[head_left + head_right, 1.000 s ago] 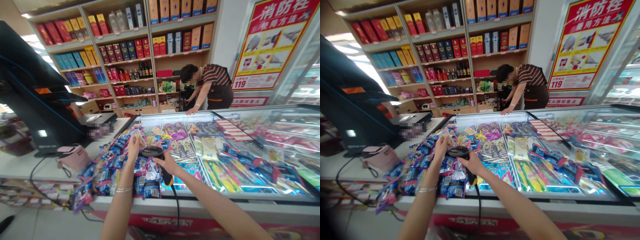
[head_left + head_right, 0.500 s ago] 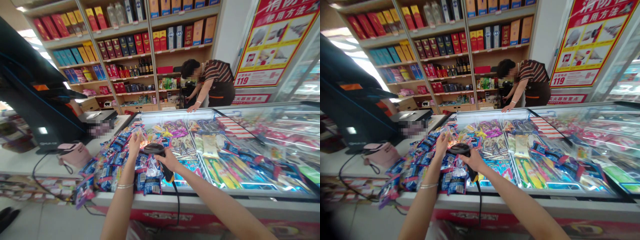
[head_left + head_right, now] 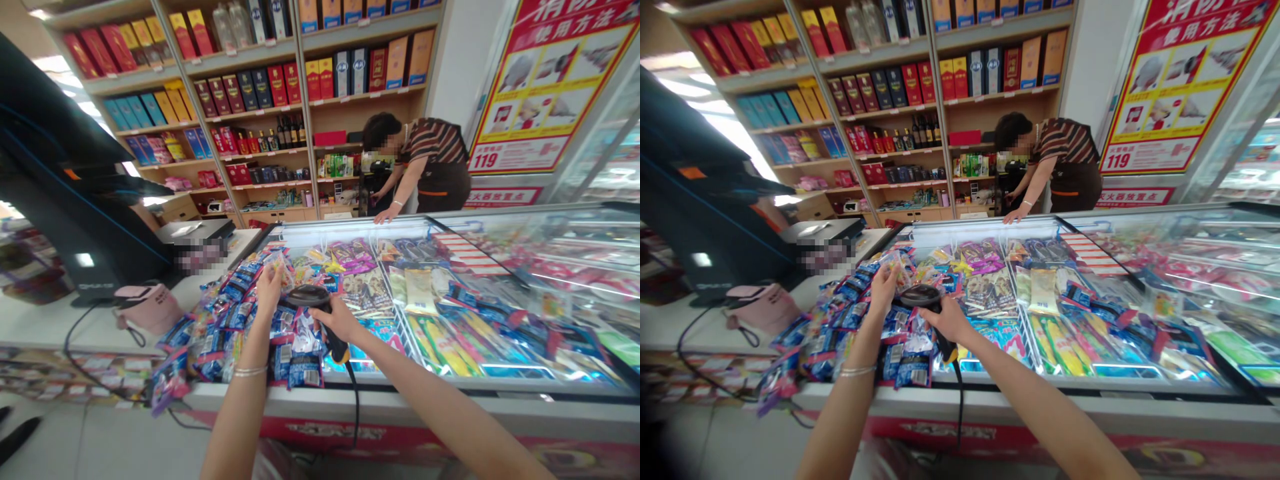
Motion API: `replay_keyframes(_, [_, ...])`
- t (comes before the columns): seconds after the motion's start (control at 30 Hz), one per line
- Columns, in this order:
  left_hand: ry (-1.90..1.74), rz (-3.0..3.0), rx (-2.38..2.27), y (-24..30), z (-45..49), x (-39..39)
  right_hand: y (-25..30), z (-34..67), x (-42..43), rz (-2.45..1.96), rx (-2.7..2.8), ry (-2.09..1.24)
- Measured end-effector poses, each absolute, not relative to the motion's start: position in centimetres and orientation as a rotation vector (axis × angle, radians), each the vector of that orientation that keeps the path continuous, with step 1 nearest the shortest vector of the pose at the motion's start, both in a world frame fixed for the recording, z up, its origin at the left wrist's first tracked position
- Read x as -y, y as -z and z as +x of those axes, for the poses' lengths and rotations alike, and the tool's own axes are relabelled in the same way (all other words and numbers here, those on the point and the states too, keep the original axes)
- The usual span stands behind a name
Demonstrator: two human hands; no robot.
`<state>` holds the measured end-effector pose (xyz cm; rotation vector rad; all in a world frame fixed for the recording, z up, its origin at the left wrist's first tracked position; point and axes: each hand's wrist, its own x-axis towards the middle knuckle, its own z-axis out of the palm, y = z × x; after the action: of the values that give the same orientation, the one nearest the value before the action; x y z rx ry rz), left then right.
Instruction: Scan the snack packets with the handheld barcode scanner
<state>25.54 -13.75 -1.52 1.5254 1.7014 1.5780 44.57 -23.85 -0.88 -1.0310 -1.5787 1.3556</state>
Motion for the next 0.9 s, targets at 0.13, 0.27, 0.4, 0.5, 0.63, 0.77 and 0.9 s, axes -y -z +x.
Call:
replay_keyframes(0.13, [-1.581, 1.542, -1.700, 1.6, 25.5, 13.7, 1.4, 44.5, 23.6, -1.001, 1.559, -1.381])
replay_keyframes(0.27, [-1.574, 1.595, -1.733, 1.6, 25.4, 13.6, 1.7, 44.4, 23.1, -0.966, 1.447, -1.505])
replay_keyframes(0.4, [-1.613, 1.638, -1.685, 1.1, 25.9, 13.7, 1.3, 45.3, 22.8, -0.954, 1.315, -1.578])
replay_keyframes(0.5, [-1.603, 1.657, -1.611, 0.1, 27.0, 14.2, 0.6, 47.7, 23.3, -0.936, 1.269, -1.532])
replay_keyframes(0.63, [-1.529, 1.754, -1.511, -1.2, 31.0, 15.4, -0.3, 53.1, 25.1, -0.967, 1.143, -1.413])
replay_keyframes(0.77, [-1.396, 1.834, -1.362, -1.7, 38.4, 16.6, -1.0, 59.9, 28.0, -1.026, 0.975, -1.289])
replay_keyframes(0.9, [-1.252, 1.903, -1.184, -1.2, 47.4, 18.0, -1.5, 66.9, 31.6, -1.075, 0.837, -1.171])
